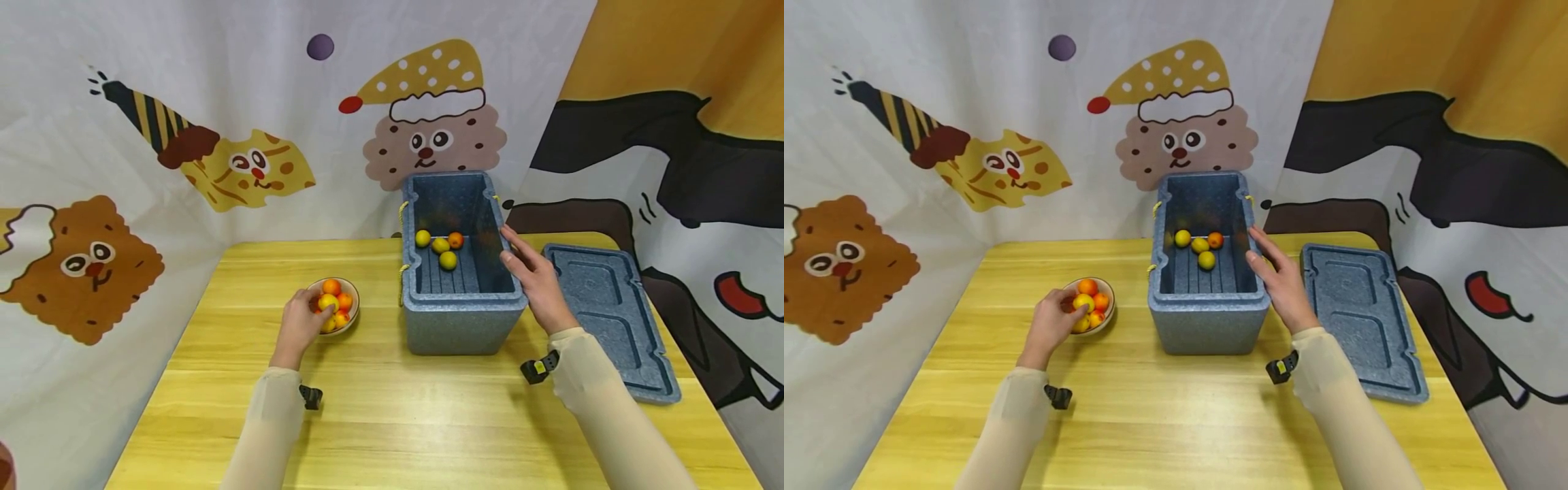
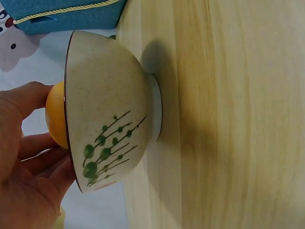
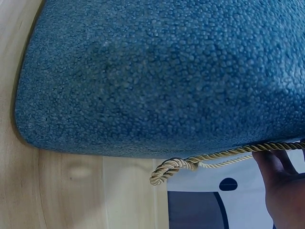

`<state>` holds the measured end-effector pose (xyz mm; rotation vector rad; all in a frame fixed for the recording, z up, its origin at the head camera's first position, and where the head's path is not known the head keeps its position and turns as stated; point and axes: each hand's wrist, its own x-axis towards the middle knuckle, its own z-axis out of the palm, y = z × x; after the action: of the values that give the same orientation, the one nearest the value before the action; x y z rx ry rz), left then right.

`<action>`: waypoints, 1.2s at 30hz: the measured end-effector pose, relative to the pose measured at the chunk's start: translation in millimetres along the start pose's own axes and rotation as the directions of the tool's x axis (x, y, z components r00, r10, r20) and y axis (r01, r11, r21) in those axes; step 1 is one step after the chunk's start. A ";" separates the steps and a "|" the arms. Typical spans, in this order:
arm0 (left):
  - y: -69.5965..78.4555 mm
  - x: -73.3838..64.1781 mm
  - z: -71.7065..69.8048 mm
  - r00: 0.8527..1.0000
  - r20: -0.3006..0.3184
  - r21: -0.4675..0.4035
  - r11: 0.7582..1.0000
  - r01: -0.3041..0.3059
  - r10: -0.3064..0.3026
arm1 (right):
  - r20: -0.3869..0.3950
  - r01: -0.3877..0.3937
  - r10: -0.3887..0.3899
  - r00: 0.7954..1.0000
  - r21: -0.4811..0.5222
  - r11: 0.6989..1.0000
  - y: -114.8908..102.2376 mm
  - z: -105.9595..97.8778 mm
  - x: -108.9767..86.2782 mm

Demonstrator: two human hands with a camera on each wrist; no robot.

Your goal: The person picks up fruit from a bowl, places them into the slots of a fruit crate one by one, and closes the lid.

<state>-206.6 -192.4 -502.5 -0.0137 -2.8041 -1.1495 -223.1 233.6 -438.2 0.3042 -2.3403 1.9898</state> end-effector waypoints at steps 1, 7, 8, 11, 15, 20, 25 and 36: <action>0.7 0.6 0.5 1.000 0.002 -0.002 1.000 0.005 -0.005 | 0.000 0.001 -0.001 1.000 0.003 1.000 0.8 -0.3 0.1; 2.4 2.9 3.8 0.999 0.021 -0.002 1.000 0.030 -0.030 | -0.002 -0.004 0.004 1.000 0.007 1.000 1.6 -0.9 -0.2; 2.2 2.8 4.2 0.999 0.022 -0.001 0.999 0.033 -0.033 | -0.002 -0.005 0.005 1.000 0.008 1.000 1.8 -0.8 -0.3; 1.9 2.2 5.2 0.999 0.015 -0.008 0.999 0.038 -0.038 | -0.003 -0.006 0.006 1.000 0.006 1.000 2.4 -0.9 -0.2; 1.7 1.7 5.7 0.999 0.004 -0.015 0.999 0.032 -0.032 | -0.004 -0.003 0.003 1.000 -0.001 1.000 1.9 -1.0 -0.2; 2.3 0.9 5.4 1.000 0.004 -0.011 1.000 0.022 -0.022 | 0.004 -0.009 0.008 1.000 0.007 1.000 -9.7 1.4 -3.5; 2.9 1.7 4.8 1.000 -0.009 -0.030 0.999 0.022 -0.022 | 0.013 0.003 -0.003 1.000 0.013 1.000 -26.6 4.9 -8.3; -0.1 -2.2 4.8 0.998 -0.015 -0.093 0.994 0.053 -0.055 | 0.004 -0.003 0.003 1.000 0.010 1.000 -3.2 0.4 -2.3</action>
<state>-204.9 -189.0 -506.3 0.0644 -2.7494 -1.2837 -220.2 233.0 -435.6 0.3057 -2.3350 2.0046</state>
